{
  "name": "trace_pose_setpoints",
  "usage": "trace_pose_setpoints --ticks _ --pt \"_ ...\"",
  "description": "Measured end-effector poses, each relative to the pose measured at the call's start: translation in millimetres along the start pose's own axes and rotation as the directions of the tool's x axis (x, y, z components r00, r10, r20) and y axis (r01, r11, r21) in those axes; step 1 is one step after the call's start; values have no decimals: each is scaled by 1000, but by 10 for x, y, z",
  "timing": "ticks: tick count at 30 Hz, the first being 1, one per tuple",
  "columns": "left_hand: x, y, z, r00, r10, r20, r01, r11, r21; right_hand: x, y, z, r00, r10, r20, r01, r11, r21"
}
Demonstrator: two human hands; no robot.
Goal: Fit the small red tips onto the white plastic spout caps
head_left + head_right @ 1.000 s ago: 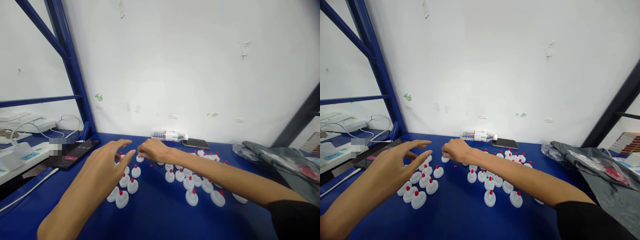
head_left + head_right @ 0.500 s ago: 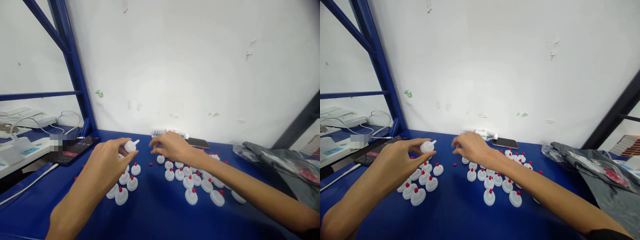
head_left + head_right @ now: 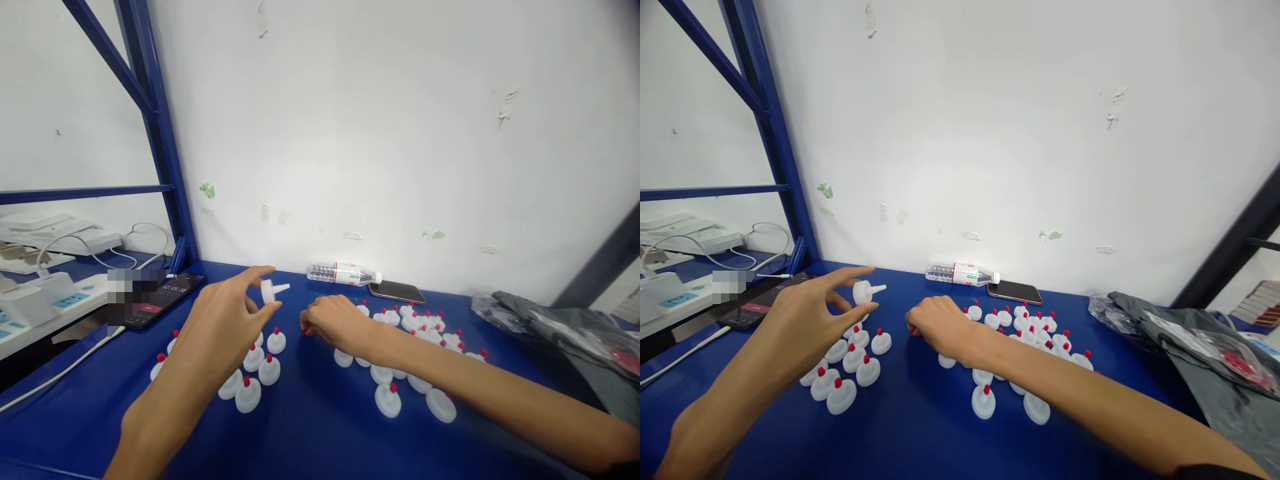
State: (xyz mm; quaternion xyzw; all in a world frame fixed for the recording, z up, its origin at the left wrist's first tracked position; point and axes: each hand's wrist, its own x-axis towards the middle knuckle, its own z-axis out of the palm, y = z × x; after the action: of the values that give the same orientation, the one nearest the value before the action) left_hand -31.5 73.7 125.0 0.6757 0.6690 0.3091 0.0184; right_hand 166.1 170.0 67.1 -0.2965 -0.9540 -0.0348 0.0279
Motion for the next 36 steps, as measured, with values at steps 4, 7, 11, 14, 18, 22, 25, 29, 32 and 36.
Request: trace_pose_setpoints --ticks 4,7,11,14,18,22,25,29,32,36 --pt "26 -65 85 982 -72 174 54 993 105 -47 -18 -16 1000 -2 21 3 999 -33" --pt "27 -88 156 972 -82 220 50 988 145 -104 -63 -53 999 -13 29 15 998 -63" --pt "11 -71 202 970 -70 234 36 989 143 -139 -88 -73 998 -34 44 40 991 -130" --pt "3 -62 203 969 -52 242 19 990 139 -127 -57 -90 1000 6 20 -4 996 -89" --pt "4 -71 209 968 -36 247 5 992 126 -135 -1 -219 992 81 -93 -66 985 162" --pt "-1 -45 235 971 -28 238 1 994 110 -209 1 -384 979 96 -178 -23 928 373" --pt "-2 -1 256 970 -12 242 -12 995 97 -260 -37 -433 976 110 -188 -28 919 393" --pt "-3 44 276 965 31 261 -50 997 65 -273 -75 -426 971 130 -200 -47 926 376" --pt "-7 52 287 961 55 273 -69 997 43 -269 -75 -425 966 145 -214 -55 924 378" --pt "-9 36 313 962 60 266 -69 997 22 -284 -66 -435 964 154 -218 -48 904 425"
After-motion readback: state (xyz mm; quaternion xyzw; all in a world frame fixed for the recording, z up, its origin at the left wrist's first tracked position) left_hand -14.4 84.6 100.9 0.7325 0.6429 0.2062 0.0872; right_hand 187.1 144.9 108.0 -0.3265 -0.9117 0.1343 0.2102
